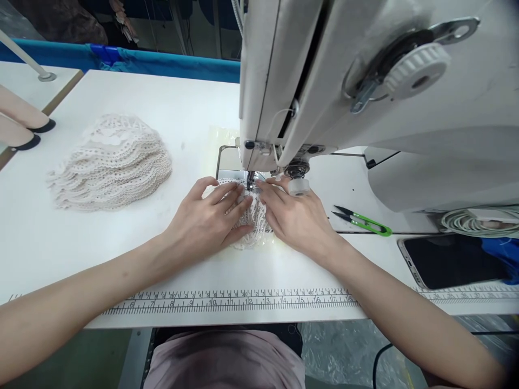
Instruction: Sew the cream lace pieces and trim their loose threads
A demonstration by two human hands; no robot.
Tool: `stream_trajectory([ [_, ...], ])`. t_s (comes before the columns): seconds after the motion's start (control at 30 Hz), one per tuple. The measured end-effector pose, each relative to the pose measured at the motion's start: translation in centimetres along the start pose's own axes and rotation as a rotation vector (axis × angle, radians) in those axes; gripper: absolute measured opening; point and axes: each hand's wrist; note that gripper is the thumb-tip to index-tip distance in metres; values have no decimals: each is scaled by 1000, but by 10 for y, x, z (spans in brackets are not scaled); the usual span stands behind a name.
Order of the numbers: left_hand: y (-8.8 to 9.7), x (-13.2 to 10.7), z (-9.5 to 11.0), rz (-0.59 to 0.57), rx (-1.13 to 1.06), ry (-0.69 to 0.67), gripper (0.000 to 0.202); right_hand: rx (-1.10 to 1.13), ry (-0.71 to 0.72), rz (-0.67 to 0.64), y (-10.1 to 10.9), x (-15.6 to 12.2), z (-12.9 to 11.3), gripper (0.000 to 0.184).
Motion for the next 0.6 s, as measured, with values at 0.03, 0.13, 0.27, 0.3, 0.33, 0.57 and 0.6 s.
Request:
stream_trajectory([
  [0.03, 0, 0, 0, 0, 4, 0, 36, -2, 2, 5, 0, 0, 0, 29],
  [0.13, 0, 0, 1, -2, 13, 4, 36, -9, 11, 16, -1, -1, 0, 29],
  [0.27, -1, -1, 1, 11, 18, 13, 37, -23, 11, 15, -1, 0, 0, 27],
  [0.3, -1, -1, 1, 13, 12, 18, 37, -25, 13, 13, -1, 0, 0, 26],
  [0.33, -2, -1, 1, 12, 3, 25, 36, -27, 16, 9, -1, 0, 0, 25],
  [0.57, -3, 0, 1, 39, 8, 41, 35, 6, 53, 75, 2, -3, -2, 23],
  [0.6, -2, -1, 0, 49, 6, 31, 34, 27, 76, 94, 3, -4, -2, 24],
])
Point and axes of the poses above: each hand's wrist, its own x-axis towards the middle knuckle, its own y-axis out of the back of the hand, z = x × y, and after that the axes turned 4 degrees about z, right-handed
